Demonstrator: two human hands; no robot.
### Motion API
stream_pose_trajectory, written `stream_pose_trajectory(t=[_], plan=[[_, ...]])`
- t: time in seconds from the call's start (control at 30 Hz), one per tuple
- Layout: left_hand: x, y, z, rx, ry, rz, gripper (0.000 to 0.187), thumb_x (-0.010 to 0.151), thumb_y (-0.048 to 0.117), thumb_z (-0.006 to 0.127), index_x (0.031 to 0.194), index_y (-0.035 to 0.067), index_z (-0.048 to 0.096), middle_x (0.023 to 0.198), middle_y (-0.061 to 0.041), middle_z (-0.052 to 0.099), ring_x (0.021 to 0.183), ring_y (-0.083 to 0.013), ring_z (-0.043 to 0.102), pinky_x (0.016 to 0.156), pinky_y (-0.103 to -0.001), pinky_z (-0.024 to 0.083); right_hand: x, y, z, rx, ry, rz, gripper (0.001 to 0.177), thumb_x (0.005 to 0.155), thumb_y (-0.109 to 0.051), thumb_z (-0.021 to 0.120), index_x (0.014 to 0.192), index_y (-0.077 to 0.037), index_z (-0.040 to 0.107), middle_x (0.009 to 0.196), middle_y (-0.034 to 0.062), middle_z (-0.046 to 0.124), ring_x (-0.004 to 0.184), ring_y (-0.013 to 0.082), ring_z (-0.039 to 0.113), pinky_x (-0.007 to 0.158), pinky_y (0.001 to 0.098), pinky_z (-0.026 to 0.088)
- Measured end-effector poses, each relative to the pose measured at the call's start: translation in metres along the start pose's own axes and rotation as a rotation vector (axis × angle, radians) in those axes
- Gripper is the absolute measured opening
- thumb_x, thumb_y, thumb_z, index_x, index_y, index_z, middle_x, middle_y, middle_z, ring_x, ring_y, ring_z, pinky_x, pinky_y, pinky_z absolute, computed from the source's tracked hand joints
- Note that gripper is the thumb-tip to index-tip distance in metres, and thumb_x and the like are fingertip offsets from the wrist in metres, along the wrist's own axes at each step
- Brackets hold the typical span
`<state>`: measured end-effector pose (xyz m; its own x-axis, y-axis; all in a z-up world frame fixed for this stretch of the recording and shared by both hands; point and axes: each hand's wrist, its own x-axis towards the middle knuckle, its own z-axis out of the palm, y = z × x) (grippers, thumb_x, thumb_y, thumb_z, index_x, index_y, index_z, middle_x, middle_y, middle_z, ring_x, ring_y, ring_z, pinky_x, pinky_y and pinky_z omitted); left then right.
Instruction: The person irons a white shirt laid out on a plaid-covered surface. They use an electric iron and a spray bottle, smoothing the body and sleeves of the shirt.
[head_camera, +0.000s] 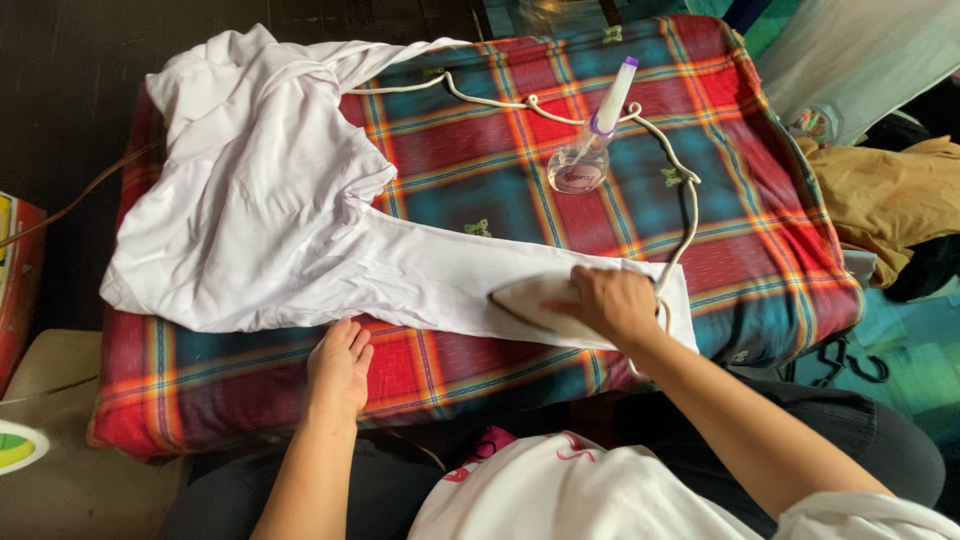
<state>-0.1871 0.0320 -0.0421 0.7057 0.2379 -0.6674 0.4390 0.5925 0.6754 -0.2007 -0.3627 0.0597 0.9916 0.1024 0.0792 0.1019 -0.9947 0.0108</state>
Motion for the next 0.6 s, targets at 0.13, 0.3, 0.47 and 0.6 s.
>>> stream_pose_trajectory(t=[0.13,0.3,0.47,0.6], plan=[[0.005,0.001,0.005,-0.002,-0.007,0.027,0.065,0.096,0.025,0.062,0.149,-0.006,0.041,0.155,-0.021,0.047,0.142,-0.0344,0.048,0.12,-0.045,0.036,-0.049,0.012,-0.004,0.059,0.153,-0.097,0.065,0.071,-0.076,0.07,0.073,-0.011,0.067,0.06,0.0096,0.068,0.054,0.0294,0.069,0.049,0.0419,0.053],[0.007,0.009,0.012,0.025,-0.014,0.042,0.061,0.099,0.026,0.058,0.148,-0.007,0.04,0.153,-0.021,0.049,0.141,-0.034,0.051,0.119,-0.046,0.038,-0.055,0.069,-0.002,-0.095,0.034,0.104,0.07,0.072,-0.081,0.067,0.075,-0.012,0.067,0.063,0.0088,0.07,0.057,0.0264,0.07,0.049,0.0402,0.053],[-0.004,0.018,0.022,0.081,0.032,0.027,0.057,0.1,0.026,0.058,0.146,-0.005,0.044,0.148,-0.019,0.054,0.136,-0.0319,0.056,0.116,-0.044,0.043,-0.018,0.141,0.005,-0.146,0.024,0.269,0.071,0.075,-0.084,0.063,0.088,-0.015,0.071,0.065,0.0073,0.069,0.055,0.0258,0.07,0.047,0.0409,0.052],[-0.018,0.025,0.029,0.134,0.034,0.015,0.054,0.101,0.028,0.058,0.143,-0.005,0.049,0.139,-0.016,0.063,0.129,-0.0296,0.062,0.112,-0.042,0.048,-0.018,0.169,0.012,-0.14,0.1,0.152,0.069,0.07,-0.084,0.065,0.086,-0.017,0.071,0.065,0.0068,0.069,0.058,0.0276,0.069,0.054,0.0415,0.052]])
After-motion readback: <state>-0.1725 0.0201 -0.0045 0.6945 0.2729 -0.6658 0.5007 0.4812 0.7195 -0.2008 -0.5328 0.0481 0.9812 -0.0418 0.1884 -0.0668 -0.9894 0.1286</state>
